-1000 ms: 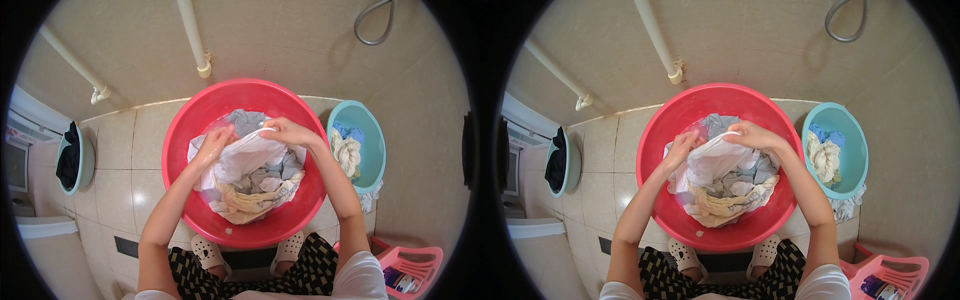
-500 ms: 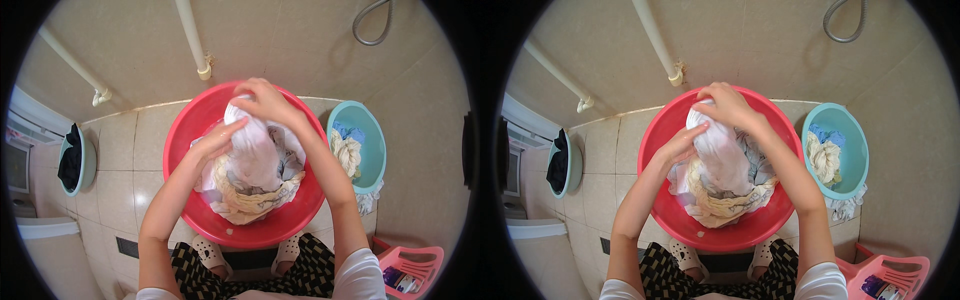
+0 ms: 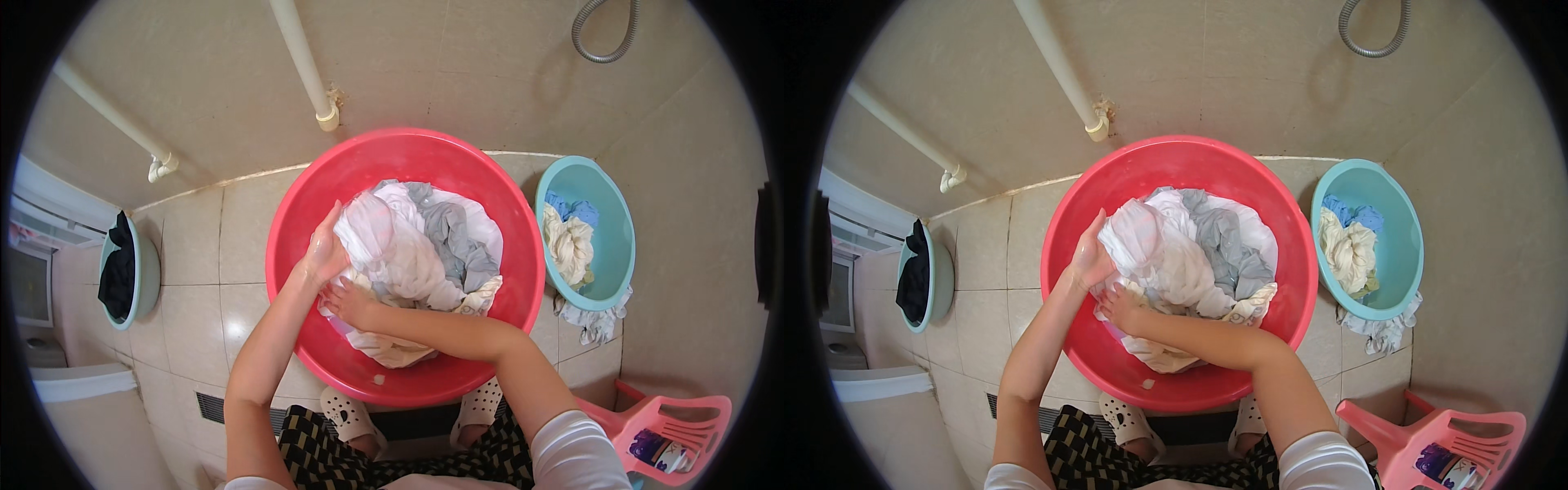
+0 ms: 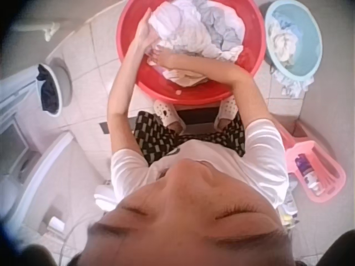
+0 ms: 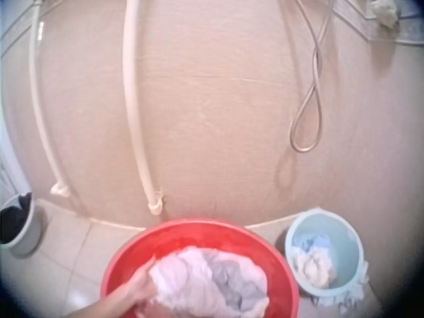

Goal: The person washes a white garment by hand in a basin of soapy water, scrubbing and wringing the fabric repeatedly.

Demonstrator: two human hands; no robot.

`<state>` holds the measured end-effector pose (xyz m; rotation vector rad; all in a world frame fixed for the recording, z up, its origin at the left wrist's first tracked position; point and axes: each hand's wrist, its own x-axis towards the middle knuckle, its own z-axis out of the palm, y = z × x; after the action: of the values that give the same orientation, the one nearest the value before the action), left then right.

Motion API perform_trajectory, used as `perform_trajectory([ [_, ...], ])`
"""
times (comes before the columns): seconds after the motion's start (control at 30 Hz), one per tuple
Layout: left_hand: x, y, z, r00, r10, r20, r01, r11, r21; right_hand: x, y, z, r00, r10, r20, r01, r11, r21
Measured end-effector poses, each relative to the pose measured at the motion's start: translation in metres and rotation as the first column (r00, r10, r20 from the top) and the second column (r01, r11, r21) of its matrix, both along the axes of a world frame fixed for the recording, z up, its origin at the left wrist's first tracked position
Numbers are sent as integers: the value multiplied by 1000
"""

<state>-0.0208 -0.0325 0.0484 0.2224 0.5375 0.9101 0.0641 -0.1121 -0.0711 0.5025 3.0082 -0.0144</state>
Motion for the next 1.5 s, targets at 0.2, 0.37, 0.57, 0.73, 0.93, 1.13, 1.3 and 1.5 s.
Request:
perform_trajectory([
  [0.2,-1,-4,-1,999,11,44,-10,1000,-20,-13,13,-40,998,60,-8,-59,995,78],
  [0.37,-5,-2,1,990,72,-118,-58,991,123,-14,37,-32,978,34,-206,-82,970,-228],
  [0.57,-7,0,21,952,149,-268,-100,977,191,-1,45,17,909,35,-414,-178,933,-312],
  [0.73,-5,-6,6,997,6,73,-4,1000,-23,52,19,106,571,-522,-633,-43,752,-658],
  [0.93,42,-21,-20,958,127,256,-132,991,2,64,63,131,262,-696,-668,458,699,-549],
  [1.13,58,-33,-35,914,190,359,-216,976,33,53,55,112,487,-538,-688,420,835,-356],
  [1.3,59,-44,-50,897,245,369,-245,968,-48,64,68,106,595,-464,-657,470,863,-184],
  [1.5,69,-30,-53,819,299,490,-166,940,-297,58,111,101,493,-768,-408,681,633,-368],
])
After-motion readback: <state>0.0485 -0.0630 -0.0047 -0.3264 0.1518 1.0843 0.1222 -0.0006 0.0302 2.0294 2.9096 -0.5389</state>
